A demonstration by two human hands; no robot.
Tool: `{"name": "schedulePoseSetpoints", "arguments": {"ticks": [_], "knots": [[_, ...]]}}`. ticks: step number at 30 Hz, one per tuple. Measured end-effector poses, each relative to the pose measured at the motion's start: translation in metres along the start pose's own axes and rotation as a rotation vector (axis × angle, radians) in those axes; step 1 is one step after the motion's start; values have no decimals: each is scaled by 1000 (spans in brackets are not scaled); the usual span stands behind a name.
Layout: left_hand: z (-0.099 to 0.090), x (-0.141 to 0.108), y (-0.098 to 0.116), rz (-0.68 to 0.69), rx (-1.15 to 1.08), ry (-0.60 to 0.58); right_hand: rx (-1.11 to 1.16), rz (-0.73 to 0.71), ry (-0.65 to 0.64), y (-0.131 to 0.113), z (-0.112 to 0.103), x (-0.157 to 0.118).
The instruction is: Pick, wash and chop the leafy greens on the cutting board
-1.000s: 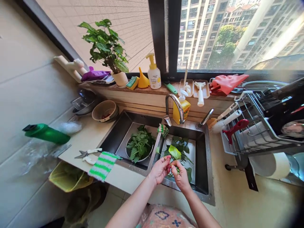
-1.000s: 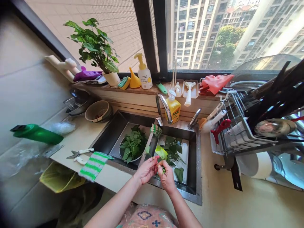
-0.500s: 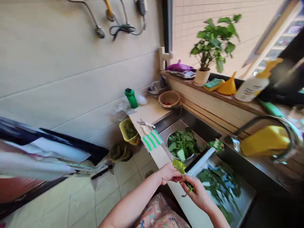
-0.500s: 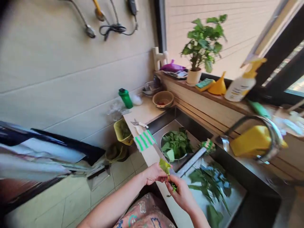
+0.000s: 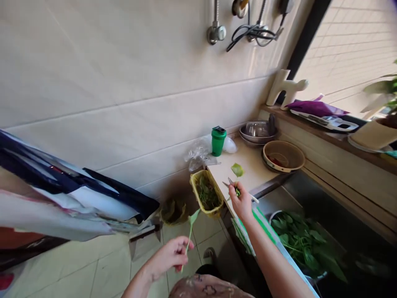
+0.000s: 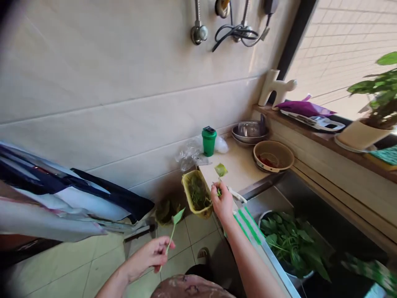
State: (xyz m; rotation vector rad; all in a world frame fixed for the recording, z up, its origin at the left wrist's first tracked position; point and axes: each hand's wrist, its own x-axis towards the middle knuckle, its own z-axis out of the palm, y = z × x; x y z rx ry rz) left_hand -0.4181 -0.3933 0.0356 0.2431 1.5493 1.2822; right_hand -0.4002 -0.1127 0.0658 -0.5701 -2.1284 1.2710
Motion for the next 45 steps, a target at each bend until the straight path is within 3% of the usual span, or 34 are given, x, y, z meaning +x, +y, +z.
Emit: {"name": "schedulePoseSetpoints", "arguments": {"ticks": [2,4,8,11,13,16,20,22,26,28,33,38,45], "knots": [[-30,-11,-13,-20,-61,102,29,-33,35,-12,29,29],[-49,-15,-30,-29,-155,217,-47,-25,22,-5,64,46],[-66,-7,-52,-33,-315,352,-413,138,-292,49,136,48],[-67,4,-44,-7,-375,456,-509,229,-437,88,166,36],[-66,13,-28,-1,-396,471,-547,253,-488,101,170,32],[-63,33,4,49,-423,418,-566,251,-548,100,162,34],[-49,67,46,187,-533,341,-541,208,-541,76,132,28],[-34,82,62,220,-568,308,-398,169,-478,62,107,12],[18,106,80,221,-499,153,84,199,-315,40,37,-46],[55,114,82,209,-412,31,166,247,-211,32,-1,-79],[167,121,73,186,-189,-238,26,265,102,26,-94,-149],[289,108,47,222,0,-401,-125,292,350,39,-181,-220],[436,85,-2,186,122,-497,-263,378,441,75,-295,-307]]}}
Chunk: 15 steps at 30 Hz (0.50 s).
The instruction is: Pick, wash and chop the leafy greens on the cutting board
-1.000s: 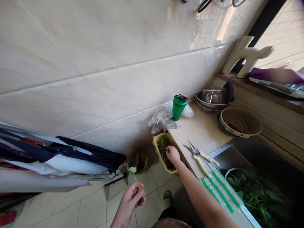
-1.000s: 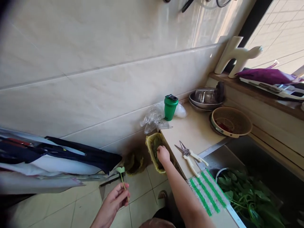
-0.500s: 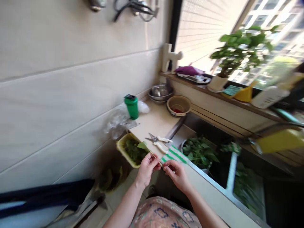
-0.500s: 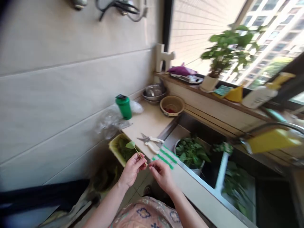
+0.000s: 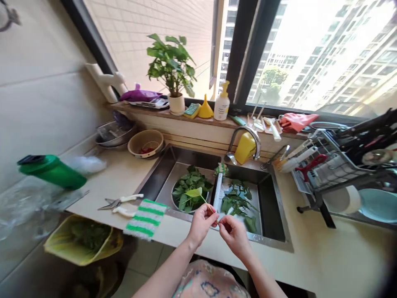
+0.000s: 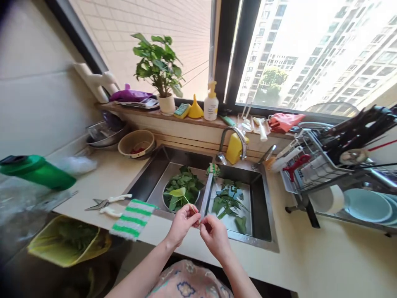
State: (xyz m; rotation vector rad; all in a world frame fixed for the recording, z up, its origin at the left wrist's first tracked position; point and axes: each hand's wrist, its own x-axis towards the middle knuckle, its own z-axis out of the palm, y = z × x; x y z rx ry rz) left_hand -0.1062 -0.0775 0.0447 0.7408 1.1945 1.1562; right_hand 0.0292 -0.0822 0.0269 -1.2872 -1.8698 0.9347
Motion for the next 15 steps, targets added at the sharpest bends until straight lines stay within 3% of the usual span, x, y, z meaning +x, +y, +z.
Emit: {"name": "schedulePoseSetpoints", "arguments": {"ticks": [4,8,10,12,14,15], "knots": [[53,23,-11,-118,27,-100,-60,-58,-20,34,-51,1],[78,36,-17,-303,28,-229,1,-55,-41,61,-90,17],[81,38,-20,-370,14,-268,81,41,96,77,-108,34],[81,40,-23,-414,4,-262,197,194,316,92,-123,53],[80,42,-24,-415,-26,-196,290,312,481,104,-133,66],[80,45,-24,-404,-52,-146,313,327,490,107,-134,69]]}}
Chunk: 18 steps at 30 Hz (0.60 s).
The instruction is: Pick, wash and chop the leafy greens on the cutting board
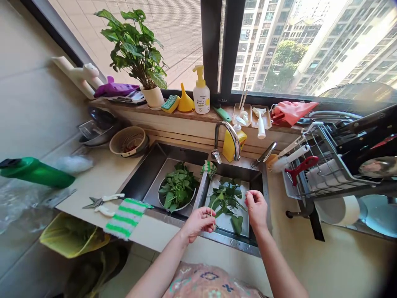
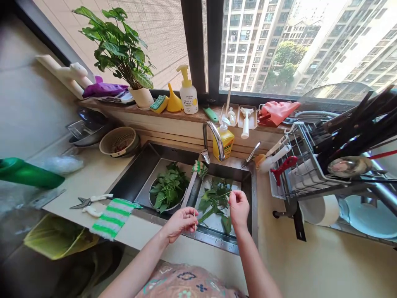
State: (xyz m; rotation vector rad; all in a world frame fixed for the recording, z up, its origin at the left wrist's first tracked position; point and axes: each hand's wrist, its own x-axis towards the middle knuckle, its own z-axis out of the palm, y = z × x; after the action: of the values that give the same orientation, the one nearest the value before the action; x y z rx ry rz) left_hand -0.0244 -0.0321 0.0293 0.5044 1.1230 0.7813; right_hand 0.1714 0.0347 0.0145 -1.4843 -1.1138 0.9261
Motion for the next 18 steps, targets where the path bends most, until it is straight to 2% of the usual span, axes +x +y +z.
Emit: {"name": "schedulePoseSetpoints", "arguments": {"ticks": [2,4,6,10,18], "knots": [[0,6,3,38,-80,85,-9,-27,-152,3,2,-4],[2,12,6,74,-142,146,-54,-84,-379,6,8,-21],[5,18,8,101,-173,176,-108,-130,-521,8,15,-40],[11,25,8,104,-169,190,-175,-193,-563,8,24,-61],[13,32,-1,93,-146,182,-286,-290,-507,14,23,-63]]}}
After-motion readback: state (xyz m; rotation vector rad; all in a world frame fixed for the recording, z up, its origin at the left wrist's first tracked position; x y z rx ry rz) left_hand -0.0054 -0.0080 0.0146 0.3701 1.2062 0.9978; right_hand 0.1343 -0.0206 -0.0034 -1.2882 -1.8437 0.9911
